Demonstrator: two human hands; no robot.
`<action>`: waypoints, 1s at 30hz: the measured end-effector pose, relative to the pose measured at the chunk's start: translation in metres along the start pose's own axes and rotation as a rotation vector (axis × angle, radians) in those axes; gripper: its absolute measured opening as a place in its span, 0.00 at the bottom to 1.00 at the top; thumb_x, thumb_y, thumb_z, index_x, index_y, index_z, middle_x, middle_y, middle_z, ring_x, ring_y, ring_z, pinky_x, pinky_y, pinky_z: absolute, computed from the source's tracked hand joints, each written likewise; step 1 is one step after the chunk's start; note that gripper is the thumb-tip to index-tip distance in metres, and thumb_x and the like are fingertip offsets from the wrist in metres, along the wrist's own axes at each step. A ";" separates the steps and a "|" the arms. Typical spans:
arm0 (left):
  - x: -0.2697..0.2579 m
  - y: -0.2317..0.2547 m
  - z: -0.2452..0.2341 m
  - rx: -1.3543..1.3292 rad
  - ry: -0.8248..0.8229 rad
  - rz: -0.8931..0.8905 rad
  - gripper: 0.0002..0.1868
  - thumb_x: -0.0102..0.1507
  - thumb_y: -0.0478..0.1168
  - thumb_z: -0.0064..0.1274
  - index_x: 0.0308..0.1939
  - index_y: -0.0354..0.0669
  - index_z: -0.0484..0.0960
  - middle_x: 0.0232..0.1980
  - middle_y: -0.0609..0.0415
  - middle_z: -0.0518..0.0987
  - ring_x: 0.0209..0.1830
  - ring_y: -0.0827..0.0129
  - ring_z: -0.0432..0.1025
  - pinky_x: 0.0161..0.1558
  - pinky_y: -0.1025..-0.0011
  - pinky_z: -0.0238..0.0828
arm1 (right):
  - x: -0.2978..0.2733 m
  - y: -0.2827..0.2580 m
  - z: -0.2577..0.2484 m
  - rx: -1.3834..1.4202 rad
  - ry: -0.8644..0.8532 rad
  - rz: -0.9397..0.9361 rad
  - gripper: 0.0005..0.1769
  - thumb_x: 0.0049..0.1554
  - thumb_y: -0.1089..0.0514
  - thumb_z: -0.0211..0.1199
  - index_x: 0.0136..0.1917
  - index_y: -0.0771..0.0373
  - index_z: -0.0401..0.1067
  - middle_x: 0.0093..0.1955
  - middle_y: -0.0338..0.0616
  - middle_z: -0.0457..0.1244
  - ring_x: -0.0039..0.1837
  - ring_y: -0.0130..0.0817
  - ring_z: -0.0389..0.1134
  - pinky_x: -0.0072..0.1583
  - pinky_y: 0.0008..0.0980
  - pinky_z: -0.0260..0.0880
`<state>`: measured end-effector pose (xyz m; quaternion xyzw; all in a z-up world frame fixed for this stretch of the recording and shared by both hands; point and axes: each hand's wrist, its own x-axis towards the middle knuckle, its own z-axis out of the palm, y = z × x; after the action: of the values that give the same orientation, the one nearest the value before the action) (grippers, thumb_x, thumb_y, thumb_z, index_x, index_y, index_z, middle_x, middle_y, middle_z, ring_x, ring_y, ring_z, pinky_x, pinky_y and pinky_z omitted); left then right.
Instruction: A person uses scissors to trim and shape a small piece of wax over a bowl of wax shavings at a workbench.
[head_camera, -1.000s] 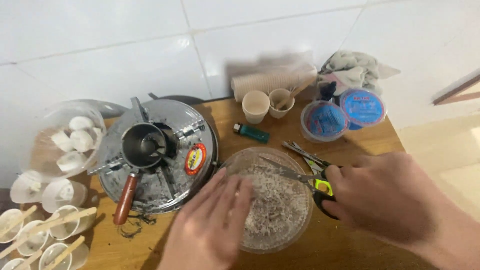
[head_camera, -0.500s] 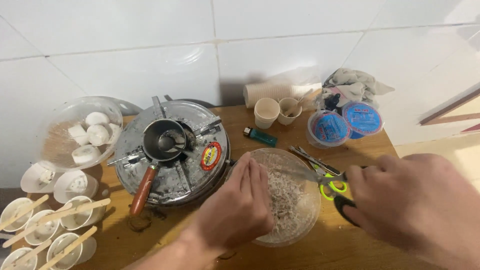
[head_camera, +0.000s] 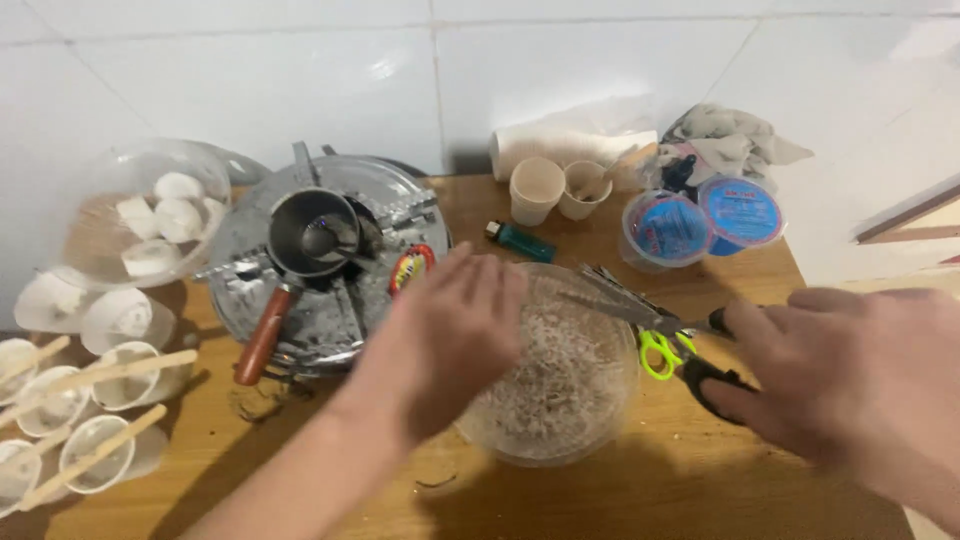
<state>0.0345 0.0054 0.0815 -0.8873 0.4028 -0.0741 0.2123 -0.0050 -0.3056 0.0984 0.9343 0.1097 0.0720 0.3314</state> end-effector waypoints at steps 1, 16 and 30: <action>-0.004 -0.001 -0.002 0.000 0.000 -0.005 0.37 0.58 0.32 0.56 0.72 0.34 0.65 0.71 0.36 0.72 0.66 0.48 0.72 0.71 0.58 0.66 | 0.001 0.009 0.004 -0.002 0.003 -0.003 0.23 0.49 0.18 0.48 0.41 0.34 0.64 0.25 0.16 0.62 0.42 0.19 0.70 0.40 0.36 0.66; 0.000 0.007 -0.015 -2.103 0.317 -0.612 0.06 0.57 0.36 0.66 0.33 0.35 0.91 0.34 0.48 0.92 0.35 0.74 0.84 0.39 0.80 0.77 | 0.031 0.026 0.047 0.590 -0.242 0.072 0.15 0.49 0.31 0.60 0.50 0.22 0.75 0.25 0.24 0.74 0.39 0.40 0.75 0.45 0.37 0.69; -0.006 0.038 0.023 -2.300 0.395 -0.772 0.15 0.53 0.24 0.71 0.45 0.30 0.93 0.33 0.58 0.85 0.34 0.80 0.71 0.37 0.78 0.72 | 0.016 -0.023 0.088 0.918 0.475 -0.052 0.20 0.45 0.53 0.74 0.53 0.50 0.81 0.51 0.29 0.74 0.52 0.19 0.76 0.53 0.25 0.77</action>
<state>0.0112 -0.0051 0.0439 -0.5926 -0.0299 0.1329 -0.7939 0.0253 -0.3375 0.0174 0.9383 0.2256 0.2182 -0.1452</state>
